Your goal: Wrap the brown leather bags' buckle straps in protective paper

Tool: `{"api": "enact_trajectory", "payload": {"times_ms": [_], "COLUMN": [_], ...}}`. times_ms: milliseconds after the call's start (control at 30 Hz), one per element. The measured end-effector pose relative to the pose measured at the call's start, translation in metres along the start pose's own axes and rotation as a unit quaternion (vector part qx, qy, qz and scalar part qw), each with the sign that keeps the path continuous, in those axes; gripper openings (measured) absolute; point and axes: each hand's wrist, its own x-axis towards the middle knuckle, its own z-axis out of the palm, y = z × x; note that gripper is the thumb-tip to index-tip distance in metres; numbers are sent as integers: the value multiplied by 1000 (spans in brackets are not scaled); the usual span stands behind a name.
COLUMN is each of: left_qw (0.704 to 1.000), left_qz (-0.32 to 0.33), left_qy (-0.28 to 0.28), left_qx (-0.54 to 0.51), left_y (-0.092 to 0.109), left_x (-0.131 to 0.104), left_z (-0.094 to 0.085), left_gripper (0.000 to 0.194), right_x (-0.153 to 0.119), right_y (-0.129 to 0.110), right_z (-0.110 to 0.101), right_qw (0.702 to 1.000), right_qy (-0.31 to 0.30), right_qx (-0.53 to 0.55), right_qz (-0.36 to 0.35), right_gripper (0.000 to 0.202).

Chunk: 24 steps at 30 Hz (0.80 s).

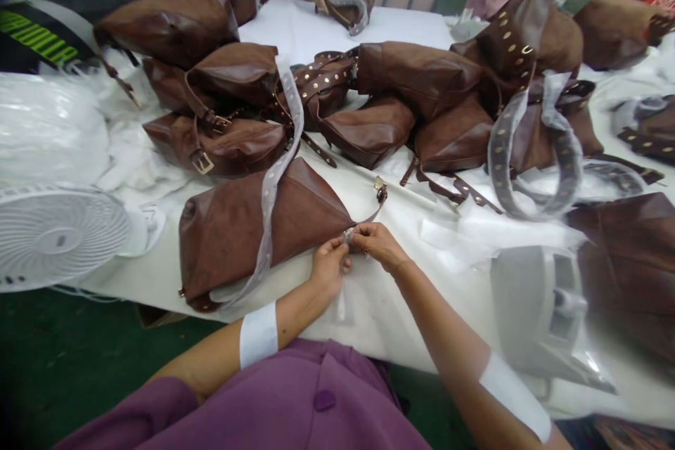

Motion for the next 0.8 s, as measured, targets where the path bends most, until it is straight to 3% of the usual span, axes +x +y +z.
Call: {"api": "enact_trajectory", "payload": {"times_ms": [167,267,467,800], "left_qw": [1000,999,999,999], "left_qz": [14,21,24,-7], "left_qy": [-2,-4,2,7], "left_qx": [-26,-45,-28,-35], "left_y": [-4,-5,-4,0], "left_x": [1,1,0,-2], "left_z": [1,1,-3,-3], "left_gripper": [29,25,15,22], "right_x": [-3,1,4,4], "right_y": [-11,-10,-7,-5], "right_z": [2,5,2,3], "right_qw": [995,992,954,961], "right_qy": [-92,-44,29,60], "right_qx": [-22,-121,-297,-271], "right_qz": [-41,-18,-25,1], "right_gripper": [24,20,18,19]}}
